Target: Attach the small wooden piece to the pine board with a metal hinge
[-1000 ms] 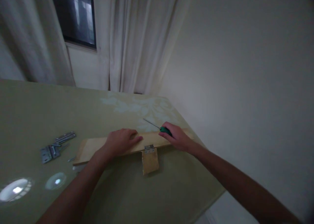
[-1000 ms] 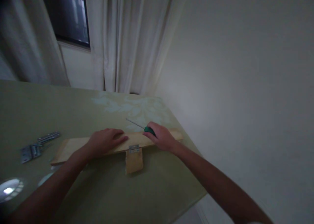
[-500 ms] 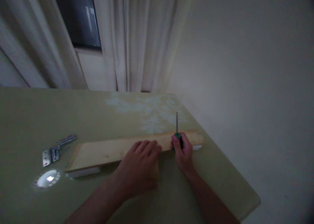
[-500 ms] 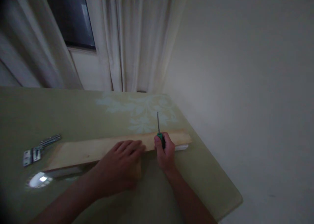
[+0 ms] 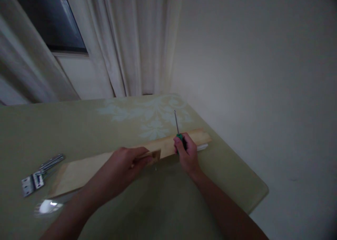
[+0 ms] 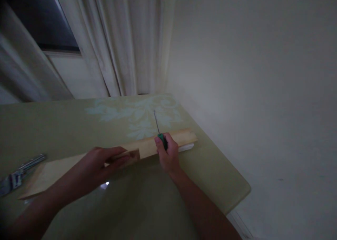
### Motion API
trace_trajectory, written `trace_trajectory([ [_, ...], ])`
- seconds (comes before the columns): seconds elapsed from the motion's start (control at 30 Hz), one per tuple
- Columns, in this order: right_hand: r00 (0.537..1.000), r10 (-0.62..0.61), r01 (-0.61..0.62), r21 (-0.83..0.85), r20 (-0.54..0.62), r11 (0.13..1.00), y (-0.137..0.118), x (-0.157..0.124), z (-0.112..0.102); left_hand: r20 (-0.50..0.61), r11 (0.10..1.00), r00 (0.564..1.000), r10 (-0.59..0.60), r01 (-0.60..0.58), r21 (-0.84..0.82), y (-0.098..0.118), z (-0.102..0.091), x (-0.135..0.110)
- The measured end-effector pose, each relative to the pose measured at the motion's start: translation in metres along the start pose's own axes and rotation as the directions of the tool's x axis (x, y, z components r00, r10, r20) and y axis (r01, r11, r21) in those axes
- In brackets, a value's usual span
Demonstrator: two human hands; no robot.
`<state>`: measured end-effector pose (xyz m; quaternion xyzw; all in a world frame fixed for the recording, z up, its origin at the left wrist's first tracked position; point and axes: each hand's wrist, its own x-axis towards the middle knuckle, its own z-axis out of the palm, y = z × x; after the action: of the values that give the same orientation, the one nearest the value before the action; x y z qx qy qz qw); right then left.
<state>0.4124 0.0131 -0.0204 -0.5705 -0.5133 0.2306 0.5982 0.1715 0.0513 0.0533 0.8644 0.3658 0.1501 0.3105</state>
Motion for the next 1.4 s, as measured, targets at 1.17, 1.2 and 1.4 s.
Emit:
trace_trajectory([
  [1.17, 0.998, 0.040, -0.034, -0.104, 0.057, 0.994, -0.002, 0.002, -0.003, 0.074, 0.983, 0.997, -0.037, 0.049, -0.176, -0.010, -0.008, -0.001],
  [1.2, 0.998, 0.039, -0.033, -0.104, 0.057, 0.994, -0.002, 0.002, -0.004, 0.084, 0.986, 0.996, -0.028, 0.041, -0.163, -0.009, -0.009, -0.002],
  [1.4, 0.997, 0.038, -0.032, -0.093, 0.064, 0.995, -0.003, 0.003, -0.005, 0.087, 0.986, 0.996, -0.025, 0.039, -0.163, -0.003, -0.011, -0.003],
])
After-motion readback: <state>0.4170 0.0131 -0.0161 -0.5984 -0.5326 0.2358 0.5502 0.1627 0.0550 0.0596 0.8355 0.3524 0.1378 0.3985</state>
